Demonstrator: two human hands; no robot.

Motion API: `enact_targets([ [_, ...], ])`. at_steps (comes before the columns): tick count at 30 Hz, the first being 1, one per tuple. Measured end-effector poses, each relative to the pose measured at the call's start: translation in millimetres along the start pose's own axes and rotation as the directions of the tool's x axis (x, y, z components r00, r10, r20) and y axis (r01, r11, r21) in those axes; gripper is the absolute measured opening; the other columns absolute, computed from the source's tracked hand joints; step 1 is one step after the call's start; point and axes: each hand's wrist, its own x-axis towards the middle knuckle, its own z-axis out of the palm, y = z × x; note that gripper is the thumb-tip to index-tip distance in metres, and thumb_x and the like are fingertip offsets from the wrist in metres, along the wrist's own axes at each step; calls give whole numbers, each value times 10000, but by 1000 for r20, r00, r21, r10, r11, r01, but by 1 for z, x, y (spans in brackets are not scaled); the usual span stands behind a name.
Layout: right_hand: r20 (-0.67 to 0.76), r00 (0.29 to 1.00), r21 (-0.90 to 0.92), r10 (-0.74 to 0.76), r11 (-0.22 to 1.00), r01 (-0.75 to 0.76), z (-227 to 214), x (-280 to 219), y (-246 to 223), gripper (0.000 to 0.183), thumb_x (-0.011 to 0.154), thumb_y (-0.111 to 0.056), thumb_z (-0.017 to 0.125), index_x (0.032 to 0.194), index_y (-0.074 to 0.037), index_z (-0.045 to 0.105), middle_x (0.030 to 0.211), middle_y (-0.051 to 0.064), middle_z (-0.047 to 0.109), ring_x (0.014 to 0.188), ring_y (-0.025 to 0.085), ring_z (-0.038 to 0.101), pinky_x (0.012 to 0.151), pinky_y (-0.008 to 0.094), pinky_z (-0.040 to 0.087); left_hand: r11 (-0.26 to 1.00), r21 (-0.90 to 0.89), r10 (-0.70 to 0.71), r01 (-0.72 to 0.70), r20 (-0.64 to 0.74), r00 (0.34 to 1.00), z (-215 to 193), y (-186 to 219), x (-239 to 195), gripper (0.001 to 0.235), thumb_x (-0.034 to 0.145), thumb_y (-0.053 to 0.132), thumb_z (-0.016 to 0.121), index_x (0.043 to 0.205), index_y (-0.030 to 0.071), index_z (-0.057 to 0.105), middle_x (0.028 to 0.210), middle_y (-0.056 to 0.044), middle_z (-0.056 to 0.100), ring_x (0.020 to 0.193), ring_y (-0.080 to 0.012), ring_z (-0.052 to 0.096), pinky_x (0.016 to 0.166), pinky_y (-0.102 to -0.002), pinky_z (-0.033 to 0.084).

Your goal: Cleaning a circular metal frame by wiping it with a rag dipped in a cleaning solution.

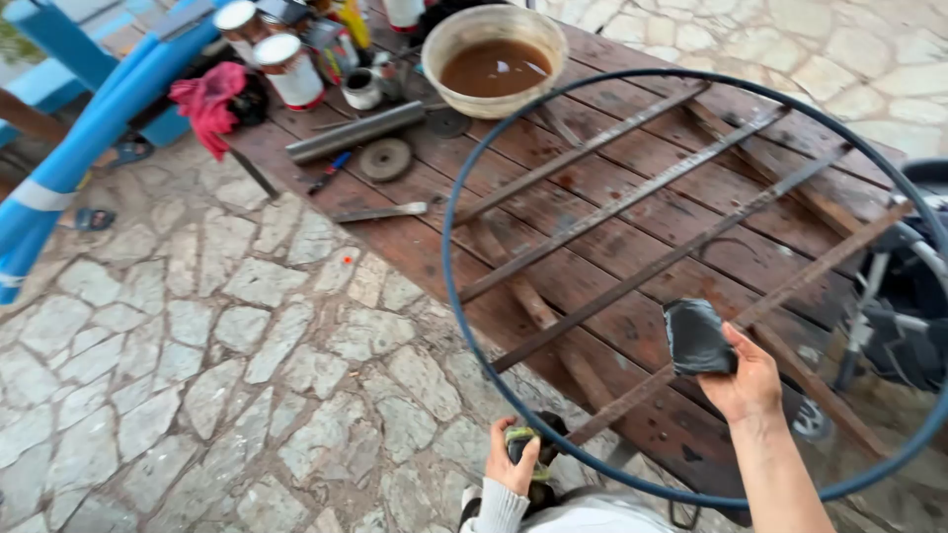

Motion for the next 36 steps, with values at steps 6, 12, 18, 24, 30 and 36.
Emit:
enact_targets([
  [6, -57, 998, -18, 19, 1000, -20, -14, 13, -9, 310, 976, -205, 614, 1264, -102, 665, 1243, 66, 732, 1101, 234, 710, 1012, 407, 555, 954, 212, -219, 210, 17, 976, -4, 62, 5, 827, 666, 807, 713, 1216, 214, 539, 1156, -64, 742, 1089, -303, 714, 955, -393, 504],
  [12, 36, 993, -96, 111, 990, -107, 10, 13, 7, 429, 1046, -303, 516, 1422, -102, 567, 1411, 87, 633, 1286, 232, 612, 1131, 403, 462, 906, 340, -309, 252, 127, 942, 2, 60, 10, 1212, 726, 899, 530, 1639, 173, 204, 1501, -221, 501, 1379, -375, 502, 1135, -434, 414],
  [18, 337, 918, -917, -208, 150, 370, 123, -4, 30, 575, 1043, -22, 263, 1607, -2, 150, 1719, 152, 42, 1597, 262, 56, 1299, 358, 30, 903, 388, -262, 184, 156, 952, 0, 69, 6, 1214, 776, 914, 398, 1637, 88, 171, 1586, -173, 417, 1393, -372, 488, 1138, -460, 417],
  [24, 721, 651, -609, 236, -233, 758, 118, -23, 134, 491, 1021, -13, 405, 1508, 50, 407, 1598, 255, 374, 1502, 367, 344, 1254, 478, 230, 891, 409, -258, 195, 104, 960, 13, 46, 14, 1140, 769, 910, 441, 1572, 105, 367, 1456, -210, 557, 1363, -359, 520, 1140, -445, 408],
  [30, 826, 546, -525, -144, -551, 649, 40, 111, 34, 467, 1058, -61, 384, 1497, 75, 468, 1555, 282, 465, 1485, 369, 414, 1284, 469, 265, 900, 377, -300, 218, 175, 938, 0, 74, 5, 1105, 832, 888, 421, 1565, 63, 353, 1453, -182, 569, 1320, -371, 568, 1088, -456, 472],
  [36, 828, 342, -209, 444, -322, 924, 61, 17, 138, 574, 1023, -43, 336, 1592, -2, 272, 1667, 190, 268, 1556, 288, 258, 1271, 409, 181, 893, 357, -368, 274, 232, 900, -4, 89, 3, 1124, 834, 892, 373, 1625, 101, 268, 783, -32, 657, 659, -180, 613, 579, -360, 480],
])
